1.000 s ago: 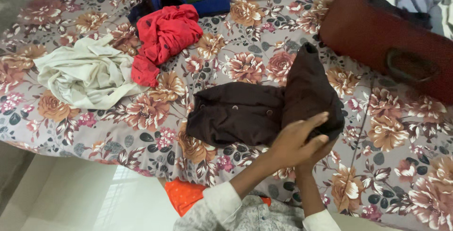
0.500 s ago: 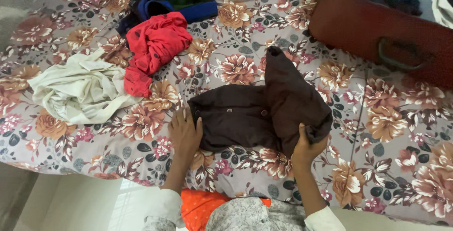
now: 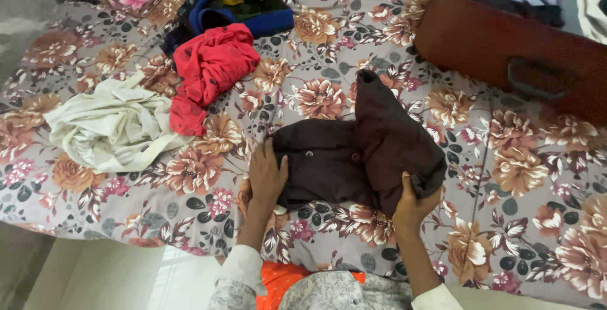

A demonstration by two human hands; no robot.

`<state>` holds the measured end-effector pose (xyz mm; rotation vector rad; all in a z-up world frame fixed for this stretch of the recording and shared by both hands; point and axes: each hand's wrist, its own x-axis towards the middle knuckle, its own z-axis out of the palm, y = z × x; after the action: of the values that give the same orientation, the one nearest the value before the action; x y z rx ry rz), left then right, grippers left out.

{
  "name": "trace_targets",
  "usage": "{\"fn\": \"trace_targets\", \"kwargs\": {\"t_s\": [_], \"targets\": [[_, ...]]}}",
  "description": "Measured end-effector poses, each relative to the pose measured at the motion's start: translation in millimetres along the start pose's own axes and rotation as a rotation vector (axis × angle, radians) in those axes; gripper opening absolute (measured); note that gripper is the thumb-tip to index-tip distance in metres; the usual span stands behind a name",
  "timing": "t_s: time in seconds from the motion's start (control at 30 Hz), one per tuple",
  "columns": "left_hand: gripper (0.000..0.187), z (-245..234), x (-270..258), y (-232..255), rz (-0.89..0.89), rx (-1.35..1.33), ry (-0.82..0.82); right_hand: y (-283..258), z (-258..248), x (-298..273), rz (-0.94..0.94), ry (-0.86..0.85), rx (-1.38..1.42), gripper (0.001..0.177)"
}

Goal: The person folds a brown button-up jacket and a red patterned shirt on a bed, placing the folded brown jacket into an open suitcase.

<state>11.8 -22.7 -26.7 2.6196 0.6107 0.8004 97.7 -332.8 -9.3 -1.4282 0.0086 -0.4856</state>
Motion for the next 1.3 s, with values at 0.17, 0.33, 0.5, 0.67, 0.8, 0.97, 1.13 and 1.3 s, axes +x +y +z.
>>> {"fn": "trace_targets", "kwargs": {"t_s": [0.17,0.33,0.5,0.67,0.8,0.97,1.13,1.3], "targets": [[0.088,-5,13,8,-0.29,0.099,-0.144,2,-1,1,0.053,-0.008,0.014,0.04],[0.068,-5,-9,13,-0.11,0.289,0.054,-13,0,-1,0.013,-0.022,0.006,0.043],[0.05,-10,-10,4,-0.171,-0.111,-0.056,-6,1,-1,0.039,-0.017,0.012,0.047],[0.053,-30,24,33,-0.121,-0.311,-0.068,-1,-1,2,0.048,0.001,-0.053,0.039],[0.06,-25,48,73,-0.105,-0.483,-0.233,1,-5,3,0.021,-0.016,-0.1,0.031],[0.063,-6,61,107,-0.061,-0.661,-0.438,-10,-7,2,0.047,0.006,-0.075,0.034],[0.055,31,30,121,-0.042,-0.962,-0.563,-18,-4,5,0.094,0.058,0.007,0.04],[0.045,20,0,122,0.353,-0.337,-0.08,-23,-6,7,0.096,0.117,0.008,0.049]]}}
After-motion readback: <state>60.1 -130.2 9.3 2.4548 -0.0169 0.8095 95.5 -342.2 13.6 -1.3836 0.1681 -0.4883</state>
